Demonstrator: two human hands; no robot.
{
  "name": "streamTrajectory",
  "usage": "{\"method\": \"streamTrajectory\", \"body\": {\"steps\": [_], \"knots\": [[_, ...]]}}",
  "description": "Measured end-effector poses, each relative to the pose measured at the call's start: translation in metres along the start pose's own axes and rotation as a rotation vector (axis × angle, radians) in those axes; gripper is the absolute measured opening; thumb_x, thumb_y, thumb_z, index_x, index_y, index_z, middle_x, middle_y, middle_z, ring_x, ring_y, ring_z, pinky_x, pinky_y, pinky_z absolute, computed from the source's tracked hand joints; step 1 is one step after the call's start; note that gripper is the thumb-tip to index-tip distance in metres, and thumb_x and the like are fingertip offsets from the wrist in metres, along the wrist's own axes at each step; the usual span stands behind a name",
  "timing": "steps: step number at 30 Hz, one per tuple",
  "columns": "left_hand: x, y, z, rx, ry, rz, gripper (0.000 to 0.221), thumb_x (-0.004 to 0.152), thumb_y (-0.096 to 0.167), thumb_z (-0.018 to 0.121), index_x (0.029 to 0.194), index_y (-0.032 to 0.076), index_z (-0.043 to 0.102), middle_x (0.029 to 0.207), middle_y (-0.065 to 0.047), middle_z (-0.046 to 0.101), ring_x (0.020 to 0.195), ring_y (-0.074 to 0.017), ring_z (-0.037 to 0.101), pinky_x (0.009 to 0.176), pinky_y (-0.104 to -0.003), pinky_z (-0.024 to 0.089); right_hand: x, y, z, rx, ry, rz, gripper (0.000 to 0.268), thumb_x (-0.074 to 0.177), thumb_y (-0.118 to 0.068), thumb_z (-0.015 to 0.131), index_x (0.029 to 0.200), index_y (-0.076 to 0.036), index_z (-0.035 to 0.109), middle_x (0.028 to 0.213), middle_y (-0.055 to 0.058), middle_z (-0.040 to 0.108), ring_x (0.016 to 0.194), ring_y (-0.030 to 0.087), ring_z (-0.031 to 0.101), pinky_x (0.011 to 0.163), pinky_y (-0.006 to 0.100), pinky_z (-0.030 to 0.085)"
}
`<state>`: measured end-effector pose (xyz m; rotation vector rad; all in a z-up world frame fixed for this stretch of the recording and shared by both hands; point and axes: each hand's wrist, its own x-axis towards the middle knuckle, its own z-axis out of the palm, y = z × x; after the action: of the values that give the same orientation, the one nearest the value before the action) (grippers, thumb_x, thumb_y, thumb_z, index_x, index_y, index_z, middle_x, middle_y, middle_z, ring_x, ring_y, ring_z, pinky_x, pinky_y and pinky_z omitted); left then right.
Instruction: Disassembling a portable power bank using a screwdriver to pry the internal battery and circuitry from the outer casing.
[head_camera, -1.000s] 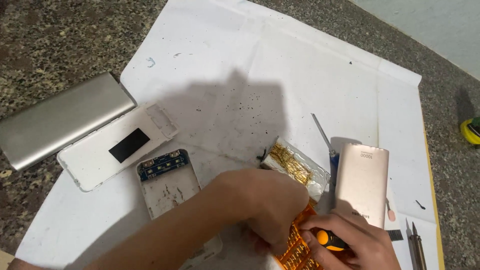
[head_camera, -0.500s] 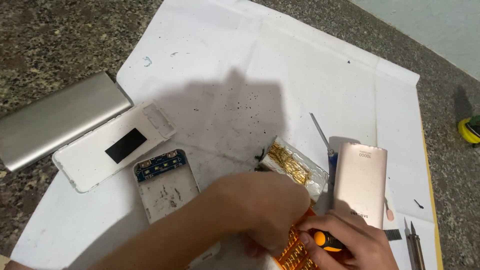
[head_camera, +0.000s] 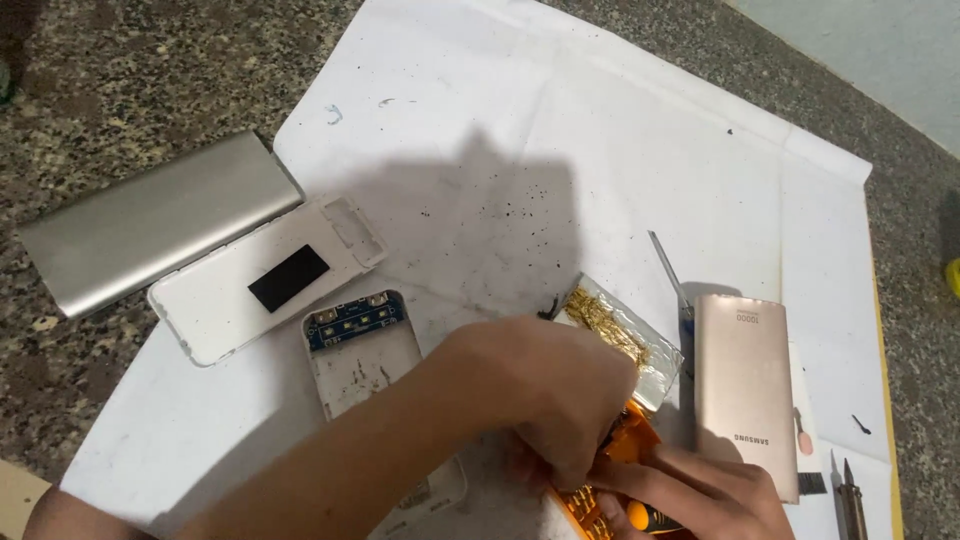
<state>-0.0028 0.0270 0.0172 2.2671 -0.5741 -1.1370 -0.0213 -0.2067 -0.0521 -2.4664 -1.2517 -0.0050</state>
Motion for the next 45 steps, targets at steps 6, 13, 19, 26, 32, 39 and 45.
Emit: {"method": "streamTrajectory", "body": {"steps": [6, 13, 19, 26, 32, 39, 45], "knots": [[-0.005, 0.002, -0.002, 0.001, -0.027, -0.030, 0.011, 0.073, 0.012, 0.077, 0.080, 0.006, 0.072, 0.073, -0.006, 0.070, 0.068, -0.0182, 0.065, 0.054, -0.032, 0.047, 0.006, -0.006, 0.000, 0.002, 0.044, -0.063, 0.013, 0.083, -0.026, 0.075, 0.088, -0.037, 0.079, 0.083, -0.014, 0.076, 0.052, 0.008, 0.049, 0.047, 0.020, 0.047], [0.006, -0.004, 0.000, 0.009, -0.057, 0.001, 0.019, 0.072, 0.017, 0.077, 0.083, 0.003, 0.072, 0.073, -0.005, 0.060, 0.067, -0.0189, 0.055, 0.054, -0.033, 0.037, 0.000, 0.006, 0.008, -0.071, 0.025, -0.088, 0.005, 0.086, -0.033, 0.071, 0.086, -0.033, 0.075, 0.079, -0.016, 0.076, 0.055, 0.003, 0.066, 0.047, 0.020, 0.053], [-0.002, 0.001, -0.002, -0.045, -0.062, -0.041, 0.032, 0.072, 0.016, 0.079, 0.102, 0.008, 0.084, 0.086, -0.006, 0.074, 0.076, -0.0209, 0.067, 0.057, -0.033, 0.047, -0.002, 0.010, 0.012, -0.118, 0.039, -0.145, 0.009, 0.087, -0.036, 0.070, 0.086, -0.028, 0.073, 0.081, -0.013, 0.075, 0.059, 0.007, 0.067, 0.048, 0.027, 0.050], [-0.001, 0.001, -0.002, -0.031, -0.066, -0.059, 0.029, 0.068, 0.016, 0.079, 0.096, 0.008, 0.083, 0.084, -0.006, 0.073, 0.074, -0.0216, 0.066, 0.056, -0.035, 0.047, -0.008, 0.017, 0.016, -0.165, 0.000, -0.115, 0.013, 0.087, -0.039, 0.069, 0.085, -0.026, 0.072, 0.083, -0.013, 0.075, 0.059, 0.007, 0.068, 0.046, 0.030, 0.054], [0.002, -0.001, -0.001, -0.045, -0.079, -0.045, 0.029, 0.071, 0.016, 0.078, 0.099, 0.006, 0.082, 0.086, -0.007, 0.073, 0.074, -0.0221, 0.066, 0.056, -0.035, 0.047, -0.001, 0.005, 0.010, -0.082, -0.004, -0.047, 0.007, 0.084, -0.031, 0.067, 0.085, -0.028, 0.073, 0.080, -0.015, 0.077, 0.057, 0.006, 0.069, 0.047, 0.028, 0.053], [-0.004, 0.002, -0.003, -0.043, -0.056, -0.076, 0.030, 0.068, 0.016, 0.079, 0.096, 0.005, 0.080, 0.085, -0.009, 0.071, 0.071, -0.0231, 0.064, 0.054, -0.035, 0.045, -0.007, 0.011, 0.012, -0.043, -0.028, -0.013, 0.012, 0.080, -0.028, 0.065, 0.088, -0.025, 0.073, 0.081, -0.008, 0.078, 0.054, 0.012, 0.068, 0.048, 0.030, 0.054], [0.002, 0.000, -0.001, 0.001, -0.075, -0.041, 0.026, 0.073, 0.019, 0.078, 0.094, 0.004, 0.081, 0.082, -0.006, 0.071, 0.070, -0.0203, 0.063, 0.054, -0.033, 0.045, -0.008, 0.015, 0.013, -0.066, -0.051, -0.035, 0.011, 0.086, -0.036, 0.066, 0.084, -0.026, 0.069, 0.070, -0.008, 0.069, 0.048, 0.013, 0.060, 0.043, 0.031, 0.048]]}}
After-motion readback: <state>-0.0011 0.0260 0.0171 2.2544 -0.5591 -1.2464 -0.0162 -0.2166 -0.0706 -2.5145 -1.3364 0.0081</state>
